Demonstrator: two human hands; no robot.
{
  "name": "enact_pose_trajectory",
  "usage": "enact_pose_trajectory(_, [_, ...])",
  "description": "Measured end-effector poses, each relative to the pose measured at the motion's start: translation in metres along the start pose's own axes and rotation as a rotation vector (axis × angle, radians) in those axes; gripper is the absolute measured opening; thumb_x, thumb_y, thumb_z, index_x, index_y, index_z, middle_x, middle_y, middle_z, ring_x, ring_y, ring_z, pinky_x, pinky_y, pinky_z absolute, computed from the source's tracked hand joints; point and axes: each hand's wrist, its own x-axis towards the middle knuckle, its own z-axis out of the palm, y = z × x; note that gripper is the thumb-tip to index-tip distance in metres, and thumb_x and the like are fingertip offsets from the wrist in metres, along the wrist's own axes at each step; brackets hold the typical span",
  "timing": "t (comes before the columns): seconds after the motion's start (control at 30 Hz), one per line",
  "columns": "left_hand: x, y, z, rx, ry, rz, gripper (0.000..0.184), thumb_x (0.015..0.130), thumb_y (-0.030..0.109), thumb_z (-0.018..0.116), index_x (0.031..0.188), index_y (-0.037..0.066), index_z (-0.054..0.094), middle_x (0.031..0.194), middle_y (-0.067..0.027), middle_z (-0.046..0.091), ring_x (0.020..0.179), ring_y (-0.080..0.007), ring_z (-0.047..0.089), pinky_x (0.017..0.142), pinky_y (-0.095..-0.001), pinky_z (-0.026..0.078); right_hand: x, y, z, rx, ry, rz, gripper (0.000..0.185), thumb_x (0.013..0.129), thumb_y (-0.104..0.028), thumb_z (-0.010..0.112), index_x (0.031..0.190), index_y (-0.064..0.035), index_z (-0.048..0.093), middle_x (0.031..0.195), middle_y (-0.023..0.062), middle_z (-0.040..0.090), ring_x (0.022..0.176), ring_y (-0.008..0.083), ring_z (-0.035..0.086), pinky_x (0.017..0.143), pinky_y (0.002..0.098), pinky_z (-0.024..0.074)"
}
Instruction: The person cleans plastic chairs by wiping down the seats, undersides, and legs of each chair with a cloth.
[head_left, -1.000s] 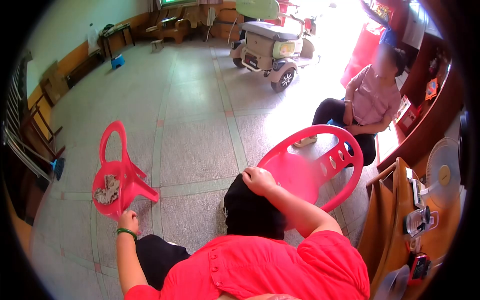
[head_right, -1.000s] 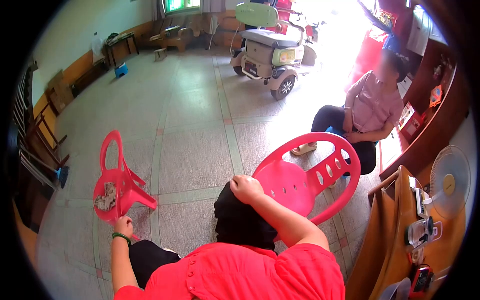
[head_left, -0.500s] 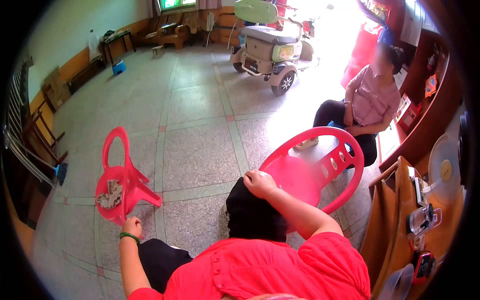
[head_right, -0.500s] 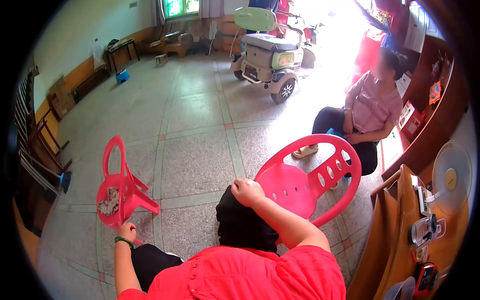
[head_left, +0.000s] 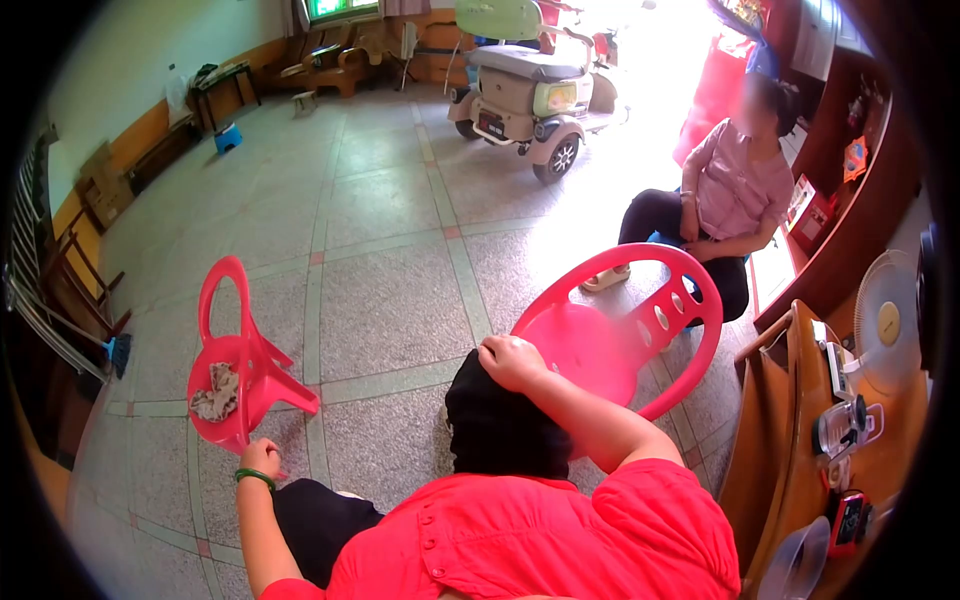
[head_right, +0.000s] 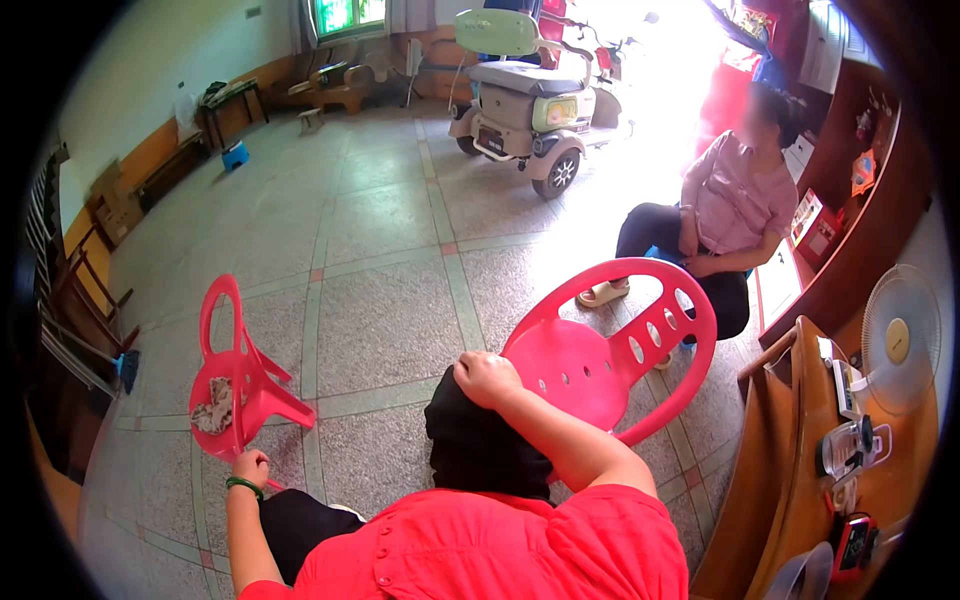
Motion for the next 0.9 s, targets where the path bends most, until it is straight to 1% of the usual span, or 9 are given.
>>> enact_pose_trajectory(0.07, [0.001,-0.004,0.003,-0.008,0.025,0.029,0.015,0.072,0.01,0.055,0.081,0.004,0.065,0.085,-0.0199,0.064,0.084,-0.0363,0.061,0.078,-0.0434,0.049,0.001,0.0,0.0,0.004,0.007,-0.004,0.037,0.087,-0.035,0.043,0.095,-0.0035,0.062,0.099,0.0197,0.063,0.096,0.0364,0.059,0.085,0.0457,0.0461])
enact_pose_trajectory(0.33, [0.001,-0.008,0.003,-0.033,0.006,0.022,0.015,0.071,0.01,0.055,0.082,0.004,0.066,0.083,-0.0206,0.064,0.082,-0.0366,0.061,0.077,-0.043,0.049,-0.005,-0.01,-0.009,0.009,-0.005,0.059,0.034,0.088,-0.035,0.044,0.093,-0.0038,0.056,0.097,0.0191,0.063,0.095,0.0363,0.059,0.083,0.046,0.0457])
enact_pose_trajectory(0.9, [0.0,-0.009,0.001,-0.022,-0.031,-0.005,0.015,0.072,0.01,0.056,0.082,0.004,0.065,0.082,-0.0201,0.064,0.082,-0.0358,0.062,0.077,-0.0429,0.049,-0.005,-0.01,-0.009,0.019,0.009,0.057,0.032,0.087,-0.034,0.044,0.091,-0.0044,0.056,0.095,0.0184,0.063,0.093,0.0364,0.06,0.083,0.0464,0.0454])
